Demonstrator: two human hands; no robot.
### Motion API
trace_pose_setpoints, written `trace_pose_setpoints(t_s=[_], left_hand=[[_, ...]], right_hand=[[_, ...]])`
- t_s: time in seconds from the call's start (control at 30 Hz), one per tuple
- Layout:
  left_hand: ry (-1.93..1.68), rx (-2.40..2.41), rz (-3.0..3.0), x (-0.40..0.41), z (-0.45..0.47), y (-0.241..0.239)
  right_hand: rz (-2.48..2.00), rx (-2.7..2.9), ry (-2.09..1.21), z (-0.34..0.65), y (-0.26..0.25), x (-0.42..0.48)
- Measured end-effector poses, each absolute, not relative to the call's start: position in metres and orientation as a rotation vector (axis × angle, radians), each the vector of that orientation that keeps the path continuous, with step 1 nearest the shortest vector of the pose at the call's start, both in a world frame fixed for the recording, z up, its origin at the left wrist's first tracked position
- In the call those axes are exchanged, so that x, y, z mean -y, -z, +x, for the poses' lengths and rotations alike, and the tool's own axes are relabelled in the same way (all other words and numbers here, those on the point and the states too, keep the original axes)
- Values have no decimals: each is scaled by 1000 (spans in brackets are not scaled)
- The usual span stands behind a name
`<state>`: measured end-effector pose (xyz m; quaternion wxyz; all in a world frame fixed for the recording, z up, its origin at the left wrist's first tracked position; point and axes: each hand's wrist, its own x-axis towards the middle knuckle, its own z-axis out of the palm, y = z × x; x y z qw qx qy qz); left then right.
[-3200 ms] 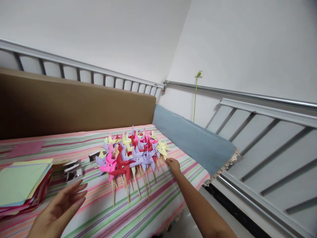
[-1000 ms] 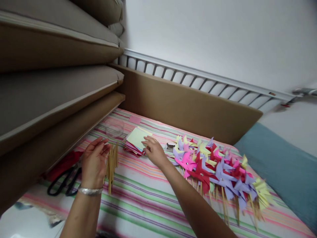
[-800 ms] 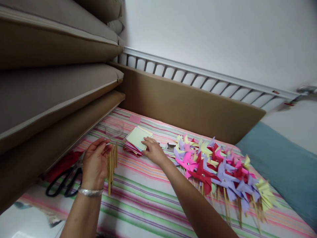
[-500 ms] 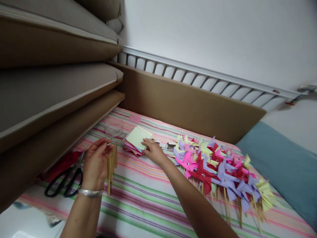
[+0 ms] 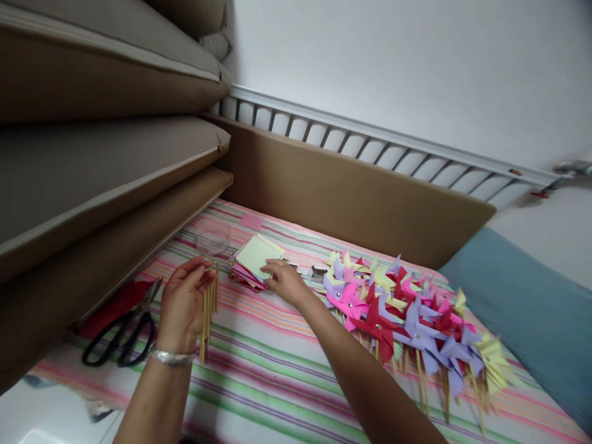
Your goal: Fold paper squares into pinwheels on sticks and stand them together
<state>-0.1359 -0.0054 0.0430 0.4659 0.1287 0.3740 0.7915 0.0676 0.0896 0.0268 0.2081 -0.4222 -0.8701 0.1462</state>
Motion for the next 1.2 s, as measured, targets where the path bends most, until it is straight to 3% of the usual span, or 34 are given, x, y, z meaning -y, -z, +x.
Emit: trace_pose_setpoints(t_s=[0.63, 0.87, 1.2], left_hand=[[-1493, -956, 585, 0, -91, -34], [-1548, -1006, 579, -3, -89, -32], [-1543, -1016, 607, -4, -91, -32]], right_hand=[[-1152, 2108, -279, 74, -56, -79], [-1141, 2417, -271, 68, -31, -77], [-1172, 2366, -315, 64, -23, -91]])
